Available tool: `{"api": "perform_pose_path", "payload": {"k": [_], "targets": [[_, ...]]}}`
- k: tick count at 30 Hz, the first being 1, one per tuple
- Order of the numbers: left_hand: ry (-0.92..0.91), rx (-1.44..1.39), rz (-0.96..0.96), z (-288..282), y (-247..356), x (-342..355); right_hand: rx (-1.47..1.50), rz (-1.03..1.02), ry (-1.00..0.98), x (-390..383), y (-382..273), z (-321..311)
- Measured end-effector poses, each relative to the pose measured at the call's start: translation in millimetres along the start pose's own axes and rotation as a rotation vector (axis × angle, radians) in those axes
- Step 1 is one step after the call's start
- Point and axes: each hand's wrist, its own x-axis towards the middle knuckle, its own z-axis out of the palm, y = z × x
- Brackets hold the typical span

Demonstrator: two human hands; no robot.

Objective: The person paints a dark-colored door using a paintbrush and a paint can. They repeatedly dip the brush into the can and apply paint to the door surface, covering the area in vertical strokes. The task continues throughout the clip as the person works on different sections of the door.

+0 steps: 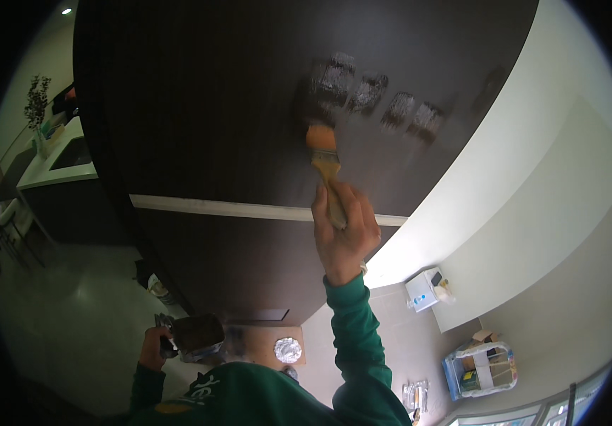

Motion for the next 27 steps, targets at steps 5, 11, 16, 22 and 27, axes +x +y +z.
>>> {"api": "perform_pose_path", "payload": {"k": [5, 11, 16, 22, 27], "targets": [[0.005, 0.009, 0.058, -1, -1, -6, -0.001, -0.052, 0.096, 38, -26, -6], [-0.110, 0.563, 0.890, -20, -25, 13, 0.090, -0.254, 0.249, 93, -16, 31], [-0.284, 0.491, 0.489, -50, -22, 19, -0.037, -0.216, 0.123, 52, -4, 37], [-0.158, 0.019, -0.043, -55, -19, 32, -0.039, -0.085, -0.034, 9, -9, 20], [-0.316, 0.388, 0.395, -47, -16, 14, -0.037, 0.029, -0.114, -23, -15, -5]]}}
